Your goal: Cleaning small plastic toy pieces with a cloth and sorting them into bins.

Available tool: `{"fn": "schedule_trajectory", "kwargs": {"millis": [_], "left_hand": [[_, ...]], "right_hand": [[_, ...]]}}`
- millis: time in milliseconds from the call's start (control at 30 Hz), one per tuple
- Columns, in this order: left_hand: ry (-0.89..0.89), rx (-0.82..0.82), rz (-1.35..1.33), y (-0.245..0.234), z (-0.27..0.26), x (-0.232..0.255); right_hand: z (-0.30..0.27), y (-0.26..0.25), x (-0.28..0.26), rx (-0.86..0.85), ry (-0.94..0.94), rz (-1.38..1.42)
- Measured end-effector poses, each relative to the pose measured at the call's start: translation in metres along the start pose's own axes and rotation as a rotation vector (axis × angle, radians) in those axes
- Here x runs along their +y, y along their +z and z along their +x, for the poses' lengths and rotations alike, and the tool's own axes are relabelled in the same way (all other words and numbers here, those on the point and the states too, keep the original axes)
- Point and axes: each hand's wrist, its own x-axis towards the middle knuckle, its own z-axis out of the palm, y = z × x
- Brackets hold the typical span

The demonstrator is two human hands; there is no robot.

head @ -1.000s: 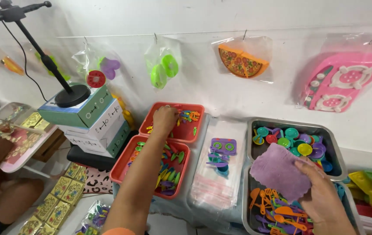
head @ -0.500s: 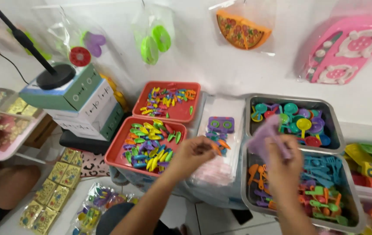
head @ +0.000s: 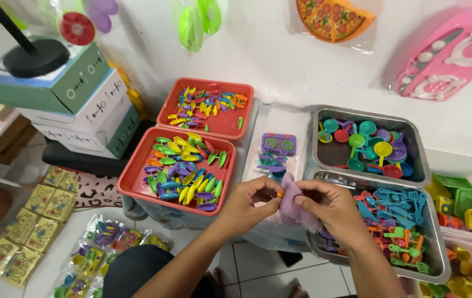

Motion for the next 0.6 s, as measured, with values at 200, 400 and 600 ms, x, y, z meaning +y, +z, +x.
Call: {"fn": "schedule_trajectory", "kwargs": {"millis": [200, 400, 600], "left_hand": [[-0.05, 0.094, 0.071, -0.001, -0.005, 0.007], [-0.066, 0.027, -0.257, -0.007, -0.006, -0.027], [-0.032, -0.044, -0.385, -0.005, -0.007, -0.013]], "right_hand": [[0.002, 0.013, 0.015, -0.048, -0.053, 0.039], [0.005, 0.016, 0.021, 0.09, -0.117, -0.147], [-0.002, 0.025, 0.013, 0.104, -0.236, -0.319]]}}
